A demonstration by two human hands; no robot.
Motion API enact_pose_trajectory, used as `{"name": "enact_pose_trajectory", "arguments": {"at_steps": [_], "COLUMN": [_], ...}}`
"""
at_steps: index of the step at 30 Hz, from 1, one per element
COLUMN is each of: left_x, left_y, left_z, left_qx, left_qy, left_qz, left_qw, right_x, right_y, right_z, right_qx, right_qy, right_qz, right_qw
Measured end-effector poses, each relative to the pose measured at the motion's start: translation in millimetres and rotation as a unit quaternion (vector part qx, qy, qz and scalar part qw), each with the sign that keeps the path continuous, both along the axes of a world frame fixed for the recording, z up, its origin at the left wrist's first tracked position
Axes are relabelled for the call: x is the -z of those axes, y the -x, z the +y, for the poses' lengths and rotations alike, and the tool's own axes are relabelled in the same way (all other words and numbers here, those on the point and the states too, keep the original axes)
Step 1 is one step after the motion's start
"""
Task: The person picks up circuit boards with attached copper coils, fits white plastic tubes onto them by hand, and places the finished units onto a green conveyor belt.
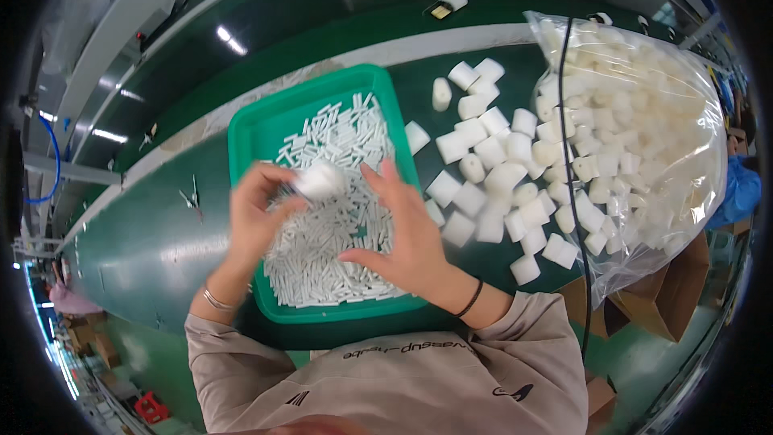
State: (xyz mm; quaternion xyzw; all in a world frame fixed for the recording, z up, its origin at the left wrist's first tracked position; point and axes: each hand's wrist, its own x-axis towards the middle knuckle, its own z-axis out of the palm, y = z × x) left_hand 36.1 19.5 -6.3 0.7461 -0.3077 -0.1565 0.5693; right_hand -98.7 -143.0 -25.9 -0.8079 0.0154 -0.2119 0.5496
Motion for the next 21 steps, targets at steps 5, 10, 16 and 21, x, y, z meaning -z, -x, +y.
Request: {"name": "enact_pose_trajectory", "arguments": {"at_steps": [5, 10, 16, 21], "left_x": [13, 56, 64, 66], "left_y": [-142, -247, -220, -118], "left_z": [1, 38, 49, 56], "left_qx": [-0.217, -0.355, -0.425, -0.361], "left_qy": [-0.018, -0.004, -0.206, -0.128], "left_qz": [0.076, 0.084, -0.279, -0.312], "left_qw": [0.973, 0.931, 0.836, 0.869], "right_x": [-1, 11, 25, 22], "right_y": [7, 5, 9, 6], "right_z": [0, 3, 0, -1], "right_qx": [-0.034, -0.090, -0.106, -0.118], "right_qy": [0.270, 0.297, 0.341, 0.327], "right_qz": [0.026, 0.028, 0.005, -0.024], "right_qw": [0.962, 0.950, 0.934, 0.937]}}
